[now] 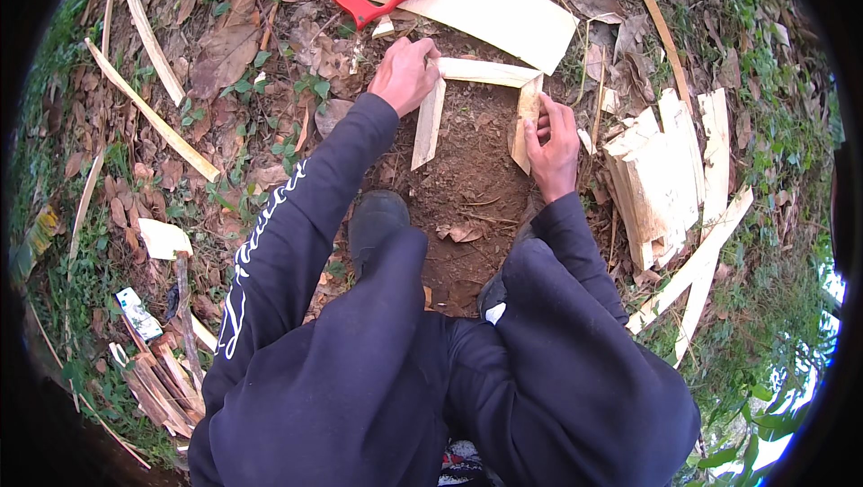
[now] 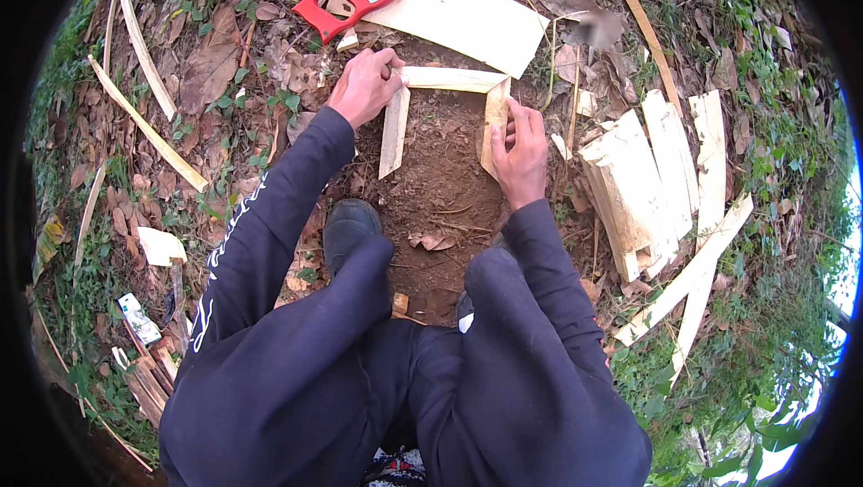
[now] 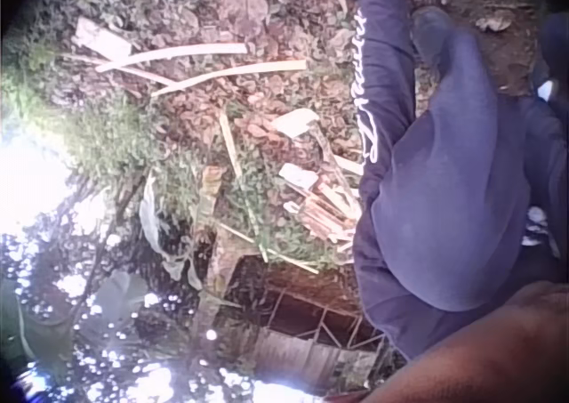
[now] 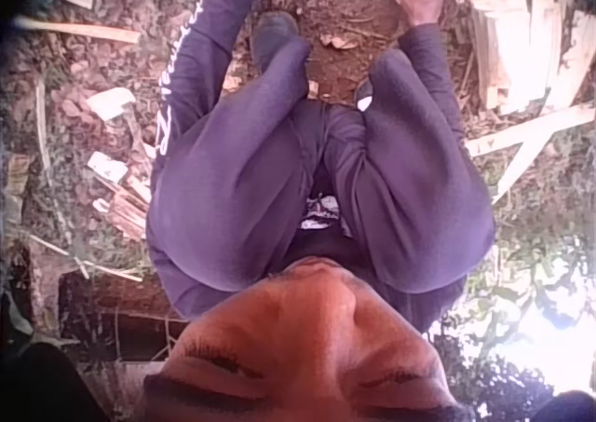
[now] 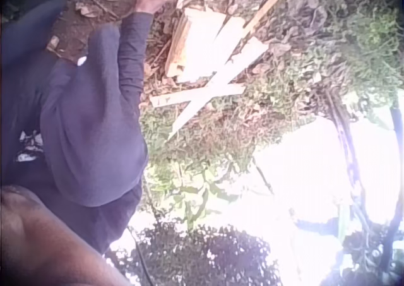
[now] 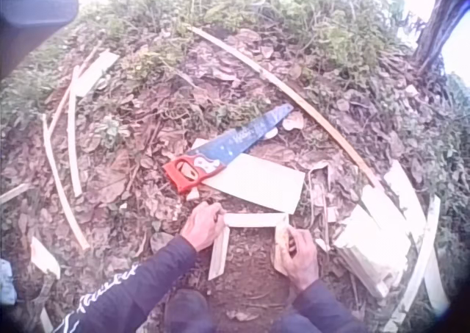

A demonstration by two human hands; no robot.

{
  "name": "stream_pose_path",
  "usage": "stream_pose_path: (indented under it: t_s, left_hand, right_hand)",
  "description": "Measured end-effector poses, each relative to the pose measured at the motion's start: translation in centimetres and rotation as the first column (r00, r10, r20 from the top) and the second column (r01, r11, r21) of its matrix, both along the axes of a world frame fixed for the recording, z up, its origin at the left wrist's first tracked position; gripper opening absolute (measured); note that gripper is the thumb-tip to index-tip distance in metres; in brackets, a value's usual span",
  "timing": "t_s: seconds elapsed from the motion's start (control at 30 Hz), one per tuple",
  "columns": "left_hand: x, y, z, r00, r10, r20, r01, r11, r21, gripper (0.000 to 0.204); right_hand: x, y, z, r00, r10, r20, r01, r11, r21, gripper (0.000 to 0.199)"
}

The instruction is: The person uses a hand saw to cut a piece of wood into smaller pieces. They then arrange the cut pieces on the ground to form a square shape.

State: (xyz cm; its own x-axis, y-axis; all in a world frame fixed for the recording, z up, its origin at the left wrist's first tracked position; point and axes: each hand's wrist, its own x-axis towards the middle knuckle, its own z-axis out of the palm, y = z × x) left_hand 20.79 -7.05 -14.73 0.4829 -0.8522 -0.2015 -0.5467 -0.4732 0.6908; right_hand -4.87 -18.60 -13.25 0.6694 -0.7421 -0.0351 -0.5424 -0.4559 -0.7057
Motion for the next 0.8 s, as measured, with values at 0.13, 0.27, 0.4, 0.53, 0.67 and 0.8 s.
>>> stream_pose_path:
  t_s: [0.13,0.27,0.4,0.53,0.67,0.8]
  left_hand:
    - [0.0,0.0,0.0,1.0,-0.007,-0.016,0.007,1.0,0.008,0.023]
    - [0.0,0.0,-0.1,1.0,0.001,-0.031,-0.001,1.0,0.004,0.023]
    - [0.1,0.3,-1.0,0.998,-0.011,0.06,0.014,0.999,-0.051,0.024]
    - [0.0,0.1,-0.9,0.997,-0.012,0.081,0.017,0.998,-0.068,0.025]
    - [0.0,0.2,-1.2,0.996,-0.009,0.086,0.015,0.997,-0.07,0.024]
    - [0.1,0.3,-1.5,0.992,-0.018,0.123,0.027,0.997,-0.073,0.024]
  right_hand:
    - [0.0,-0.1,0.2,1.0,-0.007,-0.001,0.007,1.0,0.005,0.046]
    - [0.1,-0.1,0.2,1.0,-0.012,-0.017,0.012,1.0,0.022,0.047]
    - [0.6,0.0,0.5,1.0,-0.01,-0.01,0.011,0.998,0.06,0.05]
    - [0.4,-0.2,0.7,0.998,0.041,-0.05,-0.038,0.998,0.055,0.056]
    - [0.6,-0.6,1.1,0.992,0.078,-0.1,-0.073,0.996,0.055,0.059]
    - [0.8,-0.6,1.2,0.993,0.074,-0.092,-0.067,0.995,0.075,0.059]
